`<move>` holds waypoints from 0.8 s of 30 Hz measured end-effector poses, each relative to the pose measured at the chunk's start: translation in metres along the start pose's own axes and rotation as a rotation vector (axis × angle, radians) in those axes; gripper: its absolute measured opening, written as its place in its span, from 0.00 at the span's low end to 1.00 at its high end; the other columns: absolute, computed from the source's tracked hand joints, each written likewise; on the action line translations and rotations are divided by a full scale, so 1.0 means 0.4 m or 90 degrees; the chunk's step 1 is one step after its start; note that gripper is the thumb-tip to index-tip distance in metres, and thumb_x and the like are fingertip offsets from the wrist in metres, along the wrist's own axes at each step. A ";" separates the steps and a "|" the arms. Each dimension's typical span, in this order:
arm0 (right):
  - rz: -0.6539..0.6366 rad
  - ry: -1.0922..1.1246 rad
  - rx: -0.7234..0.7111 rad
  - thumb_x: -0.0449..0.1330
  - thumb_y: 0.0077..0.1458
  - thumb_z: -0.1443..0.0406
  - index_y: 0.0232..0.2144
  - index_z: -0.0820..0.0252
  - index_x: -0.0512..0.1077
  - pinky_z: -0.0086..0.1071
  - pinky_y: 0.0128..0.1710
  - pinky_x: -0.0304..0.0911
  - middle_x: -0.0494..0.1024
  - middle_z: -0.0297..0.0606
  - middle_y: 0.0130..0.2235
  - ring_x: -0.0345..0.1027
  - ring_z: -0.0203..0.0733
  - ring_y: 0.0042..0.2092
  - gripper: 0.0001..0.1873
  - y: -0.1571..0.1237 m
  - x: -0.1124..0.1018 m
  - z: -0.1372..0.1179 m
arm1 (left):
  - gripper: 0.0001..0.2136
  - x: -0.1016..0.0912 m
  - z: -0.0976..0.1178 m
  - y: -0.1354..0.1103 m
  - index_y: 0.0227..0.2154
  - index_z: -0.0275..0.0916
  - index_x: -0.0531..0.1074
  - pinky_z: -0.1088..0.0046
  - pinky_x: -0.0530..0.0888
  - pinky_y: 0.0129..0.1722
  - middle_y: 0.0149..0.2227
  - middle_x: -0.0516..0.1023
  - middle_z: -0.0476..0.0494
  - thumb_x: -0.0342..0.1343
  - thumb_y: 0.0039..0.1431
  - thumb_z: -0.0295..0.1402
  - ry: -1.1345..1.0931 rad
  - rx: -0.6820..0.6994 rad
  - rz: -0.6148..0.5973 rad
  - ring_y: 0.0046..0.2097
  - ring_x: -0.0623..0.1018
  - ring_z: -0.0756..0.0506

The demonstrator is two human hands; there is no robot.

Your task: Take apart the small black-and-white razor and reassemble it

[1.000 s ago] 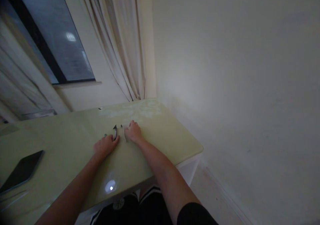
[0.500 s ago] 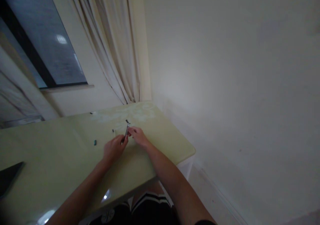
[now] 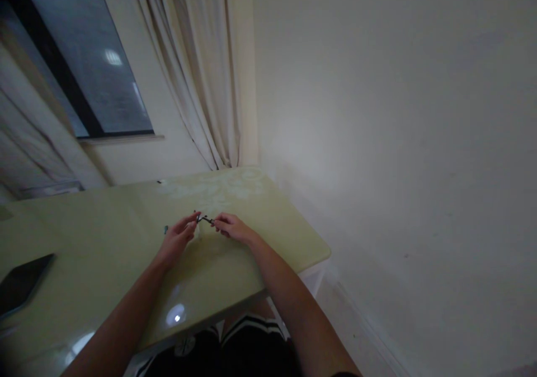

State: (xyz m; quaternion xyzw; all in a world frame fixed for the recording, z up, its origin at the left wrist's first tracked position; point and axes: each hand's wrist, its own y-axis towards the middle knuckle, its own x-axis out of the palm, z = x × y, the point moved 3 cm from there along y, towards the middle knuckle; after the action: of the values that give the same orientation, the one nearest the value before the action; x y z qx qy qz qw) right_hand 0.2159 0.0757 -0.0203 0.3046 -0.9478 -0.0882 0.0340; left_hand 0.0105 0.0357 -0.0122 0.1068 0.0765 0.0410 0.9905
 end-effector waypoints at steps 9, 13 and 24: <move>-0.044 -0.018 -0.003 0.63 0.56 0.42 0.36 0.62 0.75 0.27 0.24 0.52 0.73 0.31 0.26 0.59 0.31 0.23 0.27 -0.012 0.008 -0.017 | 0.33 0.029 0.009 -0.013 0.56 0.38 0.78 0.74 0.62 0.32 0.27 0.71 0.50 0.67 0.51 0.54 -0.005 0.029 -0.069 0.30 0.66 0.50; -0.078 0.012 0.017 0.60 0.57 0.43 0.33 0.63 0.78 0.27 0.23 0.52 0.72 0.31 0.24 0.59 0.31 0.22 0.28 -0.028 0.020 -0.043 | 0.34 0.043 0.015 -0.020 0.56 0.36 0.77 0.74 0.62 0.32 0.27 0.72 0.50 0.65 0.52 0.54 0.042 0.029 -0.128 0.30 0.67 0.49; -0.047 0.058 0.054 0.67 0.51 0.45 0.27 0.62 0.77 0.27 0.20 0.42 0.65 0.27 0.19 0.51 0.29 0.19 0.24 -0.030 0.021 -0.055 | 0.35 0.048 0.013 -0.025 0.57 0.36 0.77 0.73 0.64 0.32 0.29 0.74 0.48 0.65 0.52 0.54 0.042 0.027 -0.134 0.30 0.69 0.49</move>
State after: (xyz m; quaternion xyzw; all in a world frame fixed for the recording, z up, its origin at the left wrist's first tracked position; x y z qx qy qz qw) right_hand 0.2185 0.0580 -0.0009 0.3445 -0.9361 -0.0354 0.0611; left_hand 0.0307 0.0266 -0.0121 0.1179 0.1208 -0.0613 0.9837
